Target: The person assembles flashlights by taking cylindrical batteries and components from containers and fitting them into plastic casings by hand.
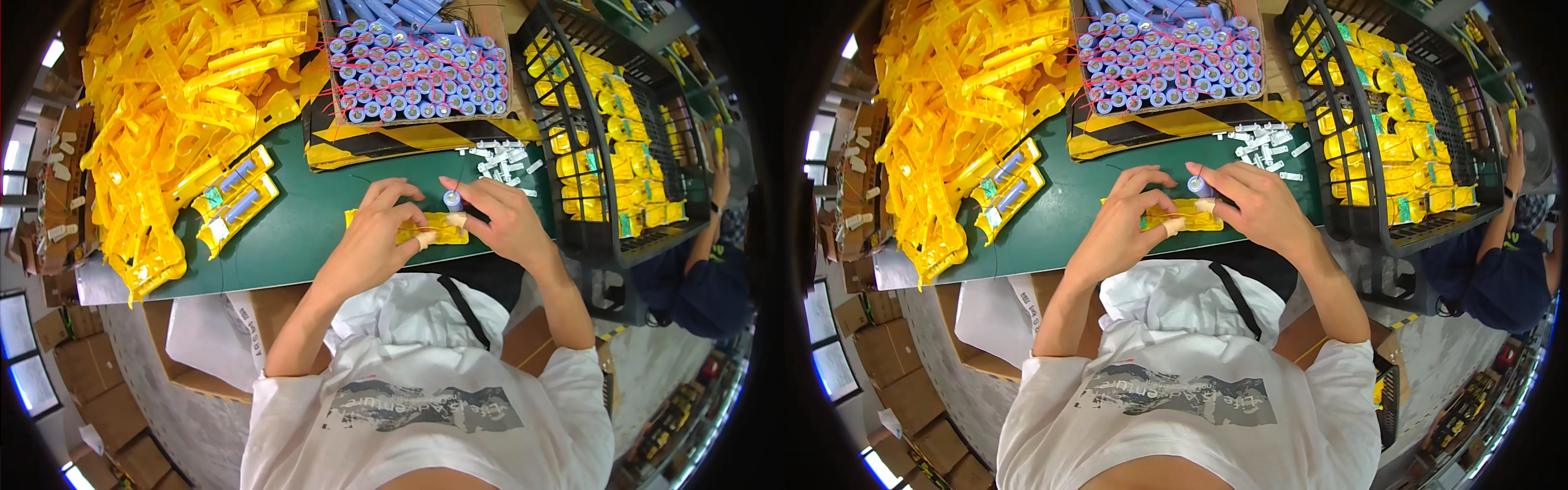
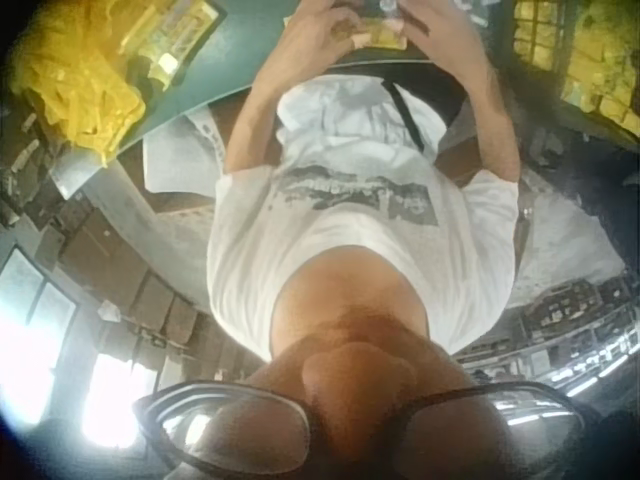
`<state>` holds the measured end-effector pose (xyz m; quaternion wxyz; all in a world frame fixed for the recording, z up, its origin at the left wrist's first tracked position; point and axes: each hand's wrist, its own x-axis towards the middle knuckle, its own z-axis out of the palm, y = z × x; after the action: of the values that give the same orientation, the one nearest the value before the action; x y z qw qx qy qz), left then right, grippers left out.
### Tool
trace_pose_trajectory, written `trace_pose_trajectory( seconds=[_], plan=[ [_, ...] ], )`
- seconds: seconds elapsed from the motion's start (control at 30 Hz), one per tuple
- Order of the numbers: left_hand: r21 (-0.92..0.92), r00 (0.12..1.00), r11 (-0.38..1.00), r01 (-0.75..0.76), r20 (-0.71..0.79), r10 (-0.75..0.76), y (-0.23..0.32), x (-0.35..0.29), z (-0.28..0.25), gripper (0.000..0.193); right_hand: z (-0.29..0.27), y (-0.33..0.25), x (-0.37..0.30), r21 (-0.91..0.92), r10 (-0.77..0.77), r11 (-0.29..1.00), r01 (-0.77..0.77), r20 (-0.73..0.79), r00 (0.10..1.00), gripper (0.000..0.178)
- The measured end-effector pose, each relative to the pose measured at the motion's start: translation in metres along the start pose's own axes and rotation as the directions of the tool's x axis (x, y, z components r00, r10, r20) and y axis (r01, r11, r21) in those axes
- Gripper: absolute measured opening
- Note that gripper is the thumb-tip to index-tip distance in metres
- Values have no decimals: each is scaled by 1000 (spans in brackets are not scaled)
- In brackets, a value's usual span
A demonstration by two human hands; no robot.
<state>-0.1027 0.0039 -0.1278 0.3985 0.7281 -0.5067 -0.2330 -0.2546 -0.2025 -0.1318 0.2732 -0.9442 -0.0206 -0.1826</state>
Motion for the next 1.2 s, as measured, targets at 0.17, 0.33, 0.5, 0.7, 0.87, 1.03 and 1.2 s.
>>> trace_pose_trajectory(
  seconds=[0.17, 0.33, 0.5, 0.7, 0.87, 1.03, 1.2],
  plan=[
    [95, 997, 993, -68, 51, 63, -1, -4, -6, 23, 1, 2, -5, 106, 124, 987, -122, -16, 992, 57],
    [30, 999, 999, -41, -11, 41, -8, -3, 2, 18, -1, -12, -12, 310, 225, 933, -183, -108, 968, 49],
    [-13, 993, 993, -117, -20, 116, -9, -4, 5, 14, 10, -27, -20, 373, 235, 914, -163, -157, 959, 49],
    [151, 977, 966, -212, 29, 210, -8, -2, 5, 17, 16, -24, -15, 166, 69, 985, -55, -78, 995, 54],
    [75, 963, 961, -264, 82, 258, -7, 0, -1, 18, 25, -17, -21, 172, 81, 984, -55, -150, 985, 56],
    [99, 982, 980, -173, 99, 164, -1, -1, 1, 17, 34, -8, -26, 222, 93, 974, -41, -228, 969, 50],
    [78, 988, 986, -144, 75, 138, -7, 1, 6, 16, 35, -5, -28, 265, 90, 964, -22, -245, 965, 45]
  ],
)
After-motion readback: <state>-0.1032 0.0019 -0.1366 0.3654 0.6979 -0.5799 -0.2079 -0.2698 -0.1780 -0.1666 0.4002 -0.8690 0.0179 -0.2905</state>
